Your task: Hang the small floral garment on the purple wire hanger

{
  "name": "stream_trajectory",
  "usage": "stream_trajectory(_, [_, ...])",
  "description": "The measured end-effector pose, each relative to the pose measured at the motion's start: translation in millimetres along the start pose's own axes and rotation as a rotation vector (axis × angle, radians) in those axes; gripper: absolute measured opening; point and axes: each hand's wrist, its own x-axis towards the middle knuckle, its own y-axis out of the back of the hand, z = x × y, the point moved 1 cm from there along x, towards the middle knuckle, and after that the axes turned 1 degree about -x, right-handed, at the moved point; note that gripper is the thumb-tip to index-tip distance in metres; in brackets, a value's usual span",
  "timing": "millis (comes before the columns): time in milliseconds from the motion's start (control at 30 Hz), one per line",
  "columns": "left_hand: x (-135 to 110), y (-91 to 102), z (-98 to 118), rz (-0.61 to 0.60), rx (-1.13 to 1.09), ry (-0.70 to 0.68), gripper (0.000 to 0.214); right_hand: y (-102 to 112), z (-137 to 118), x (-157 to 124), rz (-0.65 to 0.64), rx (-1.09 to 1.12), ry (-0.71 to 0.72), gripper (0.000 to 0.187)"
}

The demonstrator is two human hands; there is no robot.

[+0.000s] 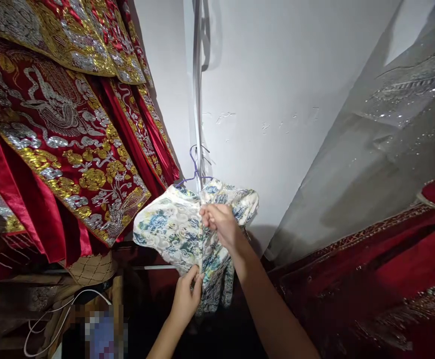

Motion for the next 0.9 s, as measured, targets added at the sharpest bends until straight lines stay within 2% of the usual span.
stream_trajectory(100, [5.5,16.3,1.7,-0.086,0.049,-0.002,0.029,-5.1,-19.0,7.8,0.012,0.035,0.08,0.022])
stream_trajectory(200, [22.0,40.3,23.0,-0.111,0.045,-0.049,0.024,-9.6,-9.1,-1.3,-0.029,0.0,0.094,0.021])
stream_trajectory(267, [38.8,58.5,51.3,-0.033,-0.023,-0.141,0.018,-11.0,-0.4,-10.0,-0.038,-0.045,0.107,0.021])
stream_trajectory(333, [58.0,76.3,85.7,0.136,-0.088,-0.254,0.038,-11.0,1.5,-16.8,-0.02,-0.119,0.146,0.022])
stream_trajectory(400, [77.1,90.0,119.0,0.255,-0.069,-0.34,0.042,-10.0,-3.7,-19.7,-0.023,-0.196,0.199,0.023])
stream_trajectory(467, [94.2,97.4,145.0,0.265,0.037,-0.386,0.029,-7.0,-10.2,-18.5,-0.043,-0.246,0.244,0.022])
stream_trajectory(533, [107.2,99.4,160.9,0.24,0.178,-0.418,0.018,-0.9,-12.0,-14.1,-0.033,-0.267,0.266,0.021])
stream_trajectory(633, [118.0,97.6,167.8,0.174,0.321,-0.454,0.02,10.1,-2.6,-6.5,0.007,-0.274,0.223,0.021])
stream_trajectory(733, [118.7,95.9,166.3,0.126,0.315,-0.462,0.021,13.7,10.7,-2.2,0.008,-0.273,0.197,0.024])
stream_trajectory(833, [111.8,98.3,169.2,0.192,0.229,-0.436,0.021,10.1,20.1,3.5,0.011,-0.28,0.213,0.025])
stream_trajectory(900, [104.8,105.6,173.3,0.297,0.125,-0.415,0.021,9.4,27.9,8.9,-0.004,-0.314,0.191,0.025])
